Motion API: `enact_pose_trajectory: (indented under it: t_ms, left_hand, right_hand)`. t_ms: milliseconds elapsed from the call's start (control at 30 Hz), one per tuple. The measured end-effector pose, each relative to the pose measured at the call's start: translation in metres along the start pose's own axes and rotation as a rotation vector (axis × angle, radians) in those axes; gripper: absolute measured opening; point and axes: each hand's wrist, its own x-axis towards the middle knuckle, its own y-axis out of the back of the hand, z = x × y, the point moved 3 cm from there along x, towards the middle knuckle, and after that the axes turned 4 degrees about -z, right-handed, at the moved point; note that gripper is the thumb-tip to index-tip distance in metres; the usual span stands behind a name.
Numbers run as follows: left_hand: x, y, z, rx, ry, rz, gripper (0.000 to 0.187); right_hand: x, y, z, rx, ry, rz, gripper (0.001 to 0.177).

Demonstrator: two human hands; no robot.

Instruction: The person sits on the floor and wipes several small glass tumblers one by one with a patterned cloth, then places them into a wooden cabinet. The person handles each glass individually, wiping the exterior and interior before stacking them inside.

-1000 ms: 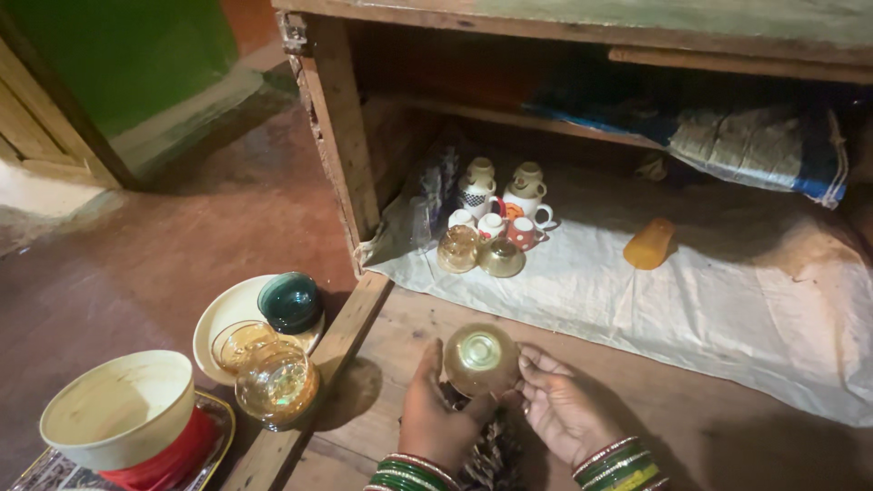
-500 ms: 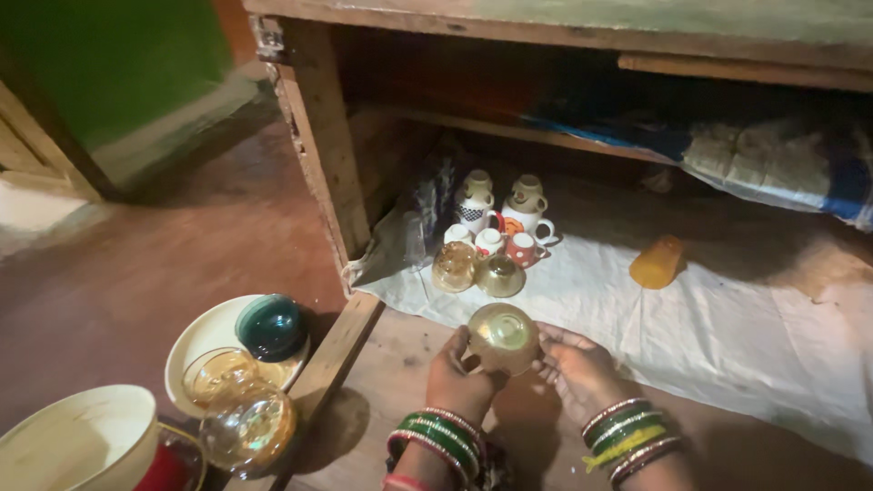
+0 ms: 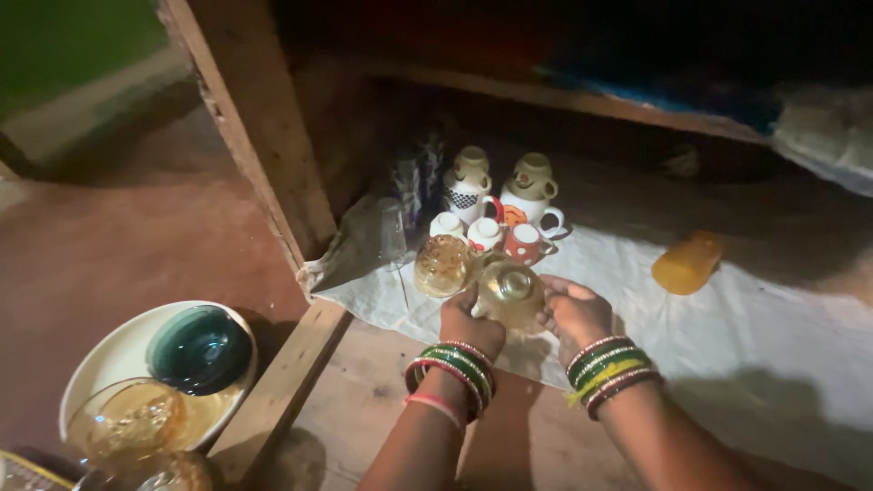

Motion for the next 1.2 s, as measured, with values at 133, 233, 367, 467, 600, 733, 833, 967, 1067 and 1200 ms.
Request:
enact_pose_trajectory:
  t_ms: [133, 233, 367, 467, 600, 733, 833, 967, 1067, 1200]
  left_hand:
    - [0.02, -0.01, -0.012, -0.202, 0.221, -0.033, 0.072]
    - [0.03, -0.011, -0.016, -0.029, 0.205, -0.008, 0.063]
    - [0.039, -0.018, -0.024, 0.083, 0.186, 0.075, 0.066]
    - [0.038, -0.019, -0.027, 0.069, 0.239, 0.082, 0.07]
    - [0.037, -0.022, -0.023, 0.035, 0.309, 0.074, 0.075]
    - [0.039, -0.026, -0.027, 0.065, 0.391, 0.013, 0.075]
    - [0.042, -0.031, -0.033, 0.116, 0.34, 0.029, 0.074]
    - [0.043, -0.038, -0.038, 0.058, 0.316, 0.09, 0.088]
    - [0.041, -0.042, -0.035, -0.03, 0.339, 0.095, 0.095]
    - [0.04, -0.044, -0.031, -0.035, 0.367, 0.067, 0.095]
  right_hand:
    - [0.019, -0.01, -0.004, -0.048, 0.024, 0.002, 0.03]
    - [0.025, -0.017, -0.008, -0.117, 0.042, 0.004, 0.029]
    - [0.026, -0.019, -0.014, -0.33, 0.045, 0.1, 0.03]
    - [0.024, -0.026, -0.019, -0.404, 0.031, 0.134, 0.031]
    - [0.022, -0.031, -0.024, -0.518, -0.026, 0.201, 0.034]
    - [0.022, -0.034, -0.027, -0.653, -0.014, 0.211, 0.033]
    - [0.024, -0.035, -0.025, -0.632, -0.029, 0.203, 0.029]
    - [0.026, -0.038, -0.023, -0.625, 0.046, 0.208, 0.027]
    - [0.031, -0.038, -0.02, -0.626, 0.024, 0.197, 0.027]
    - [0.037, -0.033, -0.011, -0.672, 0.03, 0.213, 0.03]
